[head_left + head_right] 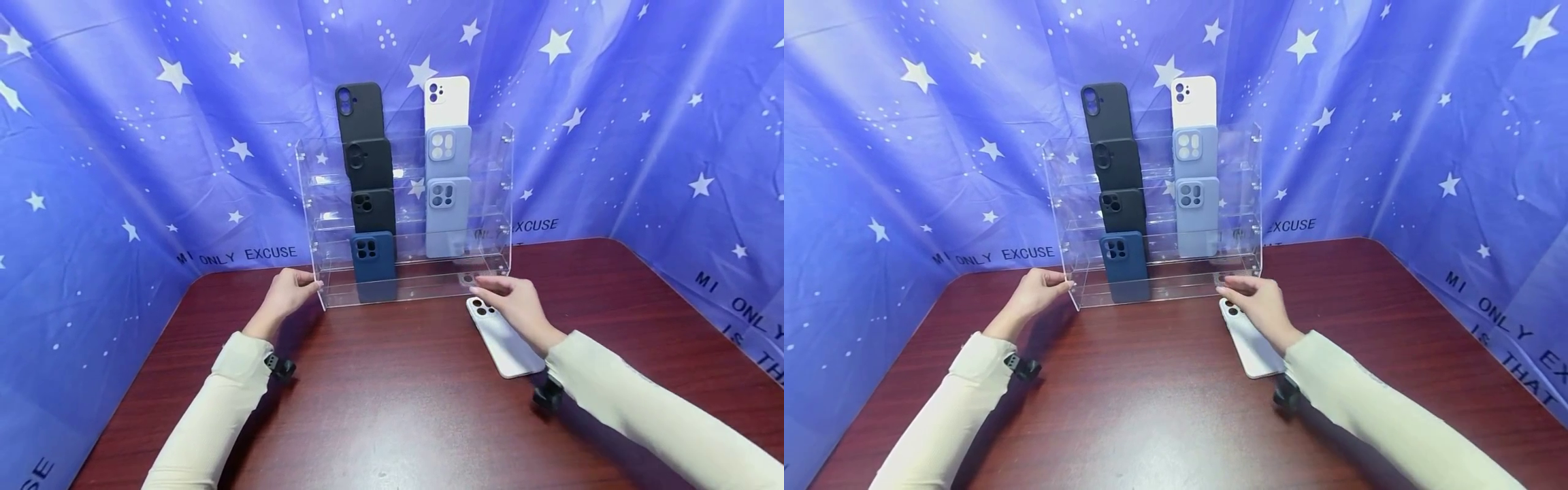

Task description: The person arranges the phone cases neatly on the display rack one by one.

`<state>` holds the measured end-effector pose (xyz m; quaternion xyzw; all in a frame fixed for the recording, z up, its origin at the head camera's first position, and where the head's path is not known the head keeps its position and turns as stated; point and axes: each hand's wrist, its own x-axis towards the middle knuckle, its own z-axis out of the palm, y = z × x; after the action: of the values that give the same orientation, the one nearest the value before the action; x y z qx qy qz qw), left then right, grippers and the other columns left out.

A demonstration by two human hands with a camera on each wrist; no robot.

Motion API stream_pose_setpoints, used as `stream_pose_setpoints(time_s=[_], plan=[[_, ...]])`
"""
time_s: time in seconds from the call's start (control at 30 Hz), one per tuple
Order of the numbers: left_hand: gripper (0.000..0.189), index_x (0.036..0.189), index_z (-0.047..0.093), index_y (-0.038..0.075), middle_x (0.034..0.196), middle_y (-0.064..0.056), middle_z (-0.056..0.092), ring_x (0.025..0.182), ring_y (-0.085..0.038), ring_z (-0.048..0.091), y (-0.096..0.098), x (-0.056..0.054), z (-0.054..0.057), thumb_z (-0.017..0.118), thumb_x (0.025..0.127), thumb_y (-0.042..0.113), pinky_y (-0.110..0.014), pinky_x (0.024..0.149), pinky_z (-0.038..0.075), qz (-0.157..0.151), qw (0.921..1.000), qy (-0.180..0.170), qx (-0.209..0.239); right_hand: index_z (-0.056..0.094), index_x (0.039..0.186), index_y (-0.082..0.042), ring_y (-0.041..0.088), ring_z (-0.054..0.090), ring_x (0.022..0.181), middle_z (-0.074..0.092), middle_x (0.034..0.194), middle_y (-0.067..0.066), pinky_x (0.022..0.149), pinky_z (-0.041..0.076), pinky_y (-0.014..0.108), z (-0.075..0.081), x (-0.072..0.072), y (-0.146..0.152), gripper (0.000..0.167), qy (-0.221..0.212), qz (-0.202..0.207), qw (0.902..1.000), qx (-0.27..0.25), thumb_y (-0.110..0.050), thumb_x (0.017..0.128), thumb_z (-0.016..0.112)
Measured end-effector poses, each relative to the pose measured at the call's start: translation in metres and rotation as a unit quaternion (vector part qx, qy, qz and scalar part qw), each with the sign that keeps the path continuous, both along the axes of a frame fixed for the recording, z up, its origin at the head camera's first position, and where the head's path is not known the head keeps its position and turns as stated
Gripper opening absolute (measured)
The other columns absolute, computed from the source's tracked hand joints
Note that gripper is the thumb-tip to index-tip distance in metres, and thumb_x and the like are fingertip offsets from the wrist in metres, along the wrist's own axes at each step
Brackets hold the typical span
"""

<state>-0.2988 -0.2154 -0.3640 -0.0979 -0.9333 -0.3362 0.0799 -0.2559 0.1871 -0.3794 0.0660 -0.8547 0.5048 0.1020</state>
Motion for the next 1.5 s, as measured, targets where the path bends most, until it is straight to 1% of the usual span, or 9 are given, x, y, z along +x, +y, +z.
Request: stream_pose_setpoints(time_s=[0.17,0.37,0.6,0.8,0.93,1.03,1.13,1.23,1.5], plan=[[0.023,0.103,0.071,-0.004,0.091,-0.016,0.071,0.073,-0.017,0.055,-0.001,0.001,-0.001,0.064,0.088,0.013,-0.039,0.075,0.048,0.001,0.9999,-0.008,-0.008,0.056,0.128,0.001,0.015,0.059,0.110,0.060,0.123,0.018,0.079,0.046,0.010,-0.014,0.017,0.020,0.055,-0.055,-0.005,0.9976,-0.041,-0.031,0.086,0.069],[0.025,0.104,0.070,-0.004,0.093,-0.017,0.071,0.076,-0.018,0.058,-0.003,0.004,-0.003,0.063,0.089,0.014,-0.043,0.079,0.048,0.006,0.9998,-0.019,-0.007,0.041,0.139,0.003,0.031,0.041,0.130,0.046,0.139,0.021,0.086,0.038,0.007,-0.027,0.027,0.034,0.066,-0.103,0.000,0.9915,-0.079,-0.029,0.088,0.068],[0.025,0.104,0.070,-0.005,0.094,-0.017,0.071,0.079,-0.019,0.059,-0.004,0.006,-0.004,0.063,0.089,0.014,-0.044,0.081,0.048,0.011,0.9996,-0.024,-0.005,0.033,0.142,0.004,0.035,0.034,0.134,0.037,0.144,0.025,0.104,0.031,0.040,-0.040,0.027,0.038,0.075,-0.128,0.010,0.9909,-0.042,-0.029,0.086,0.070],[0.024,0.104,0.069,-0.005,0.094,-0.018,0.070,0.083,-0.022,0.061,-0.003,0.005,-0.004,0.063,0.089,0.013,-0.046,0.084,0.047,0.007,0.9997,-0.023,-0.005,0.030,0.143,0.006,0.033,0.040,0.128,0.038,0.144,0.026,0.091,0.039,0.025,-0.046,0.022,0.038,0.084,-0.126,0.014,0.9918,0.019,-0.034,0.082,0.073],[0.024,0.104,0.070,-0.005,0.094,-0.018,0.070,0.084,-0.023,0.061,-0.001,0.004,-0.003,0.063,0.089,0.013,-0.046,0.083,0.047,0.006,0.9998,-0.019,-0.004,0.030,0.143,0.007,0.029,0.050,0.114,0.040,0.142,0.026,0.080,0.041,0.018,-0.047,0.019,0.038,0.090,-0.113,0.007,0.9917,0.060,-0.037,0.079,0.075],[0.025,0.104,0.069,-0.005,0.094,-0.018,0.070,0.081,-0.022,0.060,0.000,0.004,-0.003,0.063,0.089,0.013,-0.045,0.082,0.048,0.003,0.9999,-0.015,-0.004,0.030,0.142,0.008,0.028,0.056,0.097,0.044,0.137,0.029,0.073,0.045,0.023,-0.049,0.019,0.037,0.093,-0.098,-0.003,0.9906,0.095,-0.038,0.076,0.077],[0.024,0.104,0.070,-0.005,0.093,-0.018,0.071,0.079,-0.021,0.060,0.000,0.004,-0.004,0.063,0.089,0.013,-0.044,0.080,0.048,0.000,0.9998,-0.020,-0.006,0.029,0.142,0.010,0.031,0.057,0.093,0.046,0.133,0.033,0.074,0.046,0.031,-0.052,0.020,0.034,0.097,-0.087,-0.010,0.9874,0.132,-0.037,0.074,0.079],[0.024,0.104,0.070,-0.005,0.093,-0.018,0.071,0.080,-0.021,0.061,0.000,0.004,-0.004,0.063,0.089,0.013,-0.044,0.080,0.048,-0.001,0.9997,-0.022,-0.004,0.027,0.141,0.013,0.035,0.052,0.103,0.044,0.133,0.035,0.081,0.043,0.037,-0.053,0.020,0.031,0.100,-0.073,-0.018,0.9833,0.165,-0.038,0.072,0.080],[0.025,0.104,0.070,-0.005,0.094,-0.018,0.071,0.084,-0.024,0.063,0.002,0.001,0.001,0.064,0.089,0.014,-0.045,0.083,0.048,-0.001,0.9999,-0.012,-0.005,0.027,0.138,0.019,0.045,0.045,0.119,0.038,0.136,0.038,0.093,0.040,0.049,-0.043,0.021,0.023,0.101,-0.051,-0.017,0.9815,0.184,-0.036,0.072,0.080]])
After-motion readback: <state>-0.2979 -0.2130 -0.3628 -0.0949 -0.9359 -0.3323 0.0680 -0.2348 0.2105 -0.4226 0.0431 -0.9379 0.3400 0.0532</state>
